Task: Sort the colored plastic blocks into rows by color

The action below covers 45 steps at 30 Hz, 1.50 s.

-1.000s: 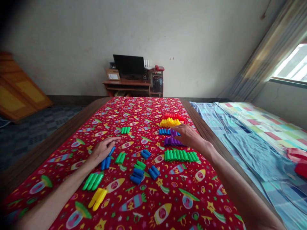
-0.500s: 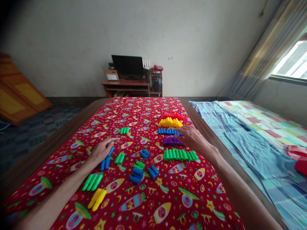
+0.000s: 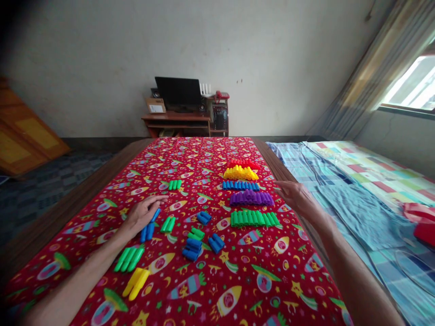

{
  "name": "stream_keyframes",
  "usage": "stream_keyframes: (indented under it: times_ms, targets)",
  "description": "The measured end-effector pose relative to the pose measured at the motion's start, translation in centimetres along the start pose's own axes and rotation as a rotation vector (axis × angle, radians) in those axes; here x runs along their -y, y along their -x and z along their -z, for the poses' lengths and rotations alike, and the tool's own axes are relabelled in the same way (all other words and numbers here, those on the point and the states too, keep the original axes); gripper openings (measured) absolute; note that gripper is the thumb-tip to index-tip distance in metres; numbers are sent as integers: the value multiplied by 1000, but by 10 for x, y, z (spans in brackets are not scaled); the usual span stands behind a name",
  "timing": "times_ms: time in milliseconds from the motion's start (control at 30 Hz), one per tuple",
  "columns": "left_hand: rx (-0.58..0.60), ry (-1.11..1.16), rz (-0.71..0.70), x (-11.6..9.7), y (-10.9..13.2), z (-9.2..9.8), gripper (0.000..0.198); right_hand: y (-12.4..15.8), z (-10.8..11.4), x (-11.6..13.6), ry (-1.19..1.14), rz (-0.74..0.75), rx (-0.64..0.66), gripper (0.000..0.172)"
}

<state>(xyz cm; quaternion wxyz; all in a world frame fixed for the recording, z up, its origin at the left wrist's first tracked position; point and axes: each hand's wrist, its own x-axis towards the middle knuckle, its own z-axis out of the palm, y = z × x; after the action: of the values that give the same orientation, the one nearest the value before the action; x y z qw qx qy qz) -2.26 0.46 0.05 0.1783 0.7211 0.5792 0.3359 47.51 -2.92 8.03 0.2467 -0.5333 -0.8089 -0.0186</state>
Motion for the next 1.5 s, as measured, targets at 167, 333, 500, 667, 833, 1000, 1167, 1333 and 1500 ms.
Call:
stream_keyframes:
  times_ms: [167, 333, 500, 667, 833, 1000, 1167, 1333, 1500]
  targets:
    - [-2, 16, 25, -2, 1, 0, 41, 8, -12, 37, -47, 122, -92, 27]
    - [23, 50, 46, 0, -1, 3, 48, -2, -43, 127, -213, 484, 74, 23]
    - [89, 58, 27, 0, -1, 4, 55, -23, -86, 185, -108, 533, 266, 21]
    - [149, 87, -136, -15, 7, -7, 51, -39, -119, 198, 61, 487, 363, 29]
    - [341, 66, -300, -34, 14, -7, 46, -40, -116, 183, 34, 445, 421, 32]
    - [382, -43, -341, -35, 16, -5, 46, -37, -108, 168, -34, 479, 446, 38]
    - [351, -102, -417, -27, 18, -18, 42, -39, -115, 173, -27, 495, 460, 20]
    - [306, -77, -418, -22, 16, -24, 38, -48, -116, 176, -34, 459, 459, 19]
    - [286, -46, -412, -19, 15, -25, 38, -58, -107, 175, -35, 559, 467, 22]
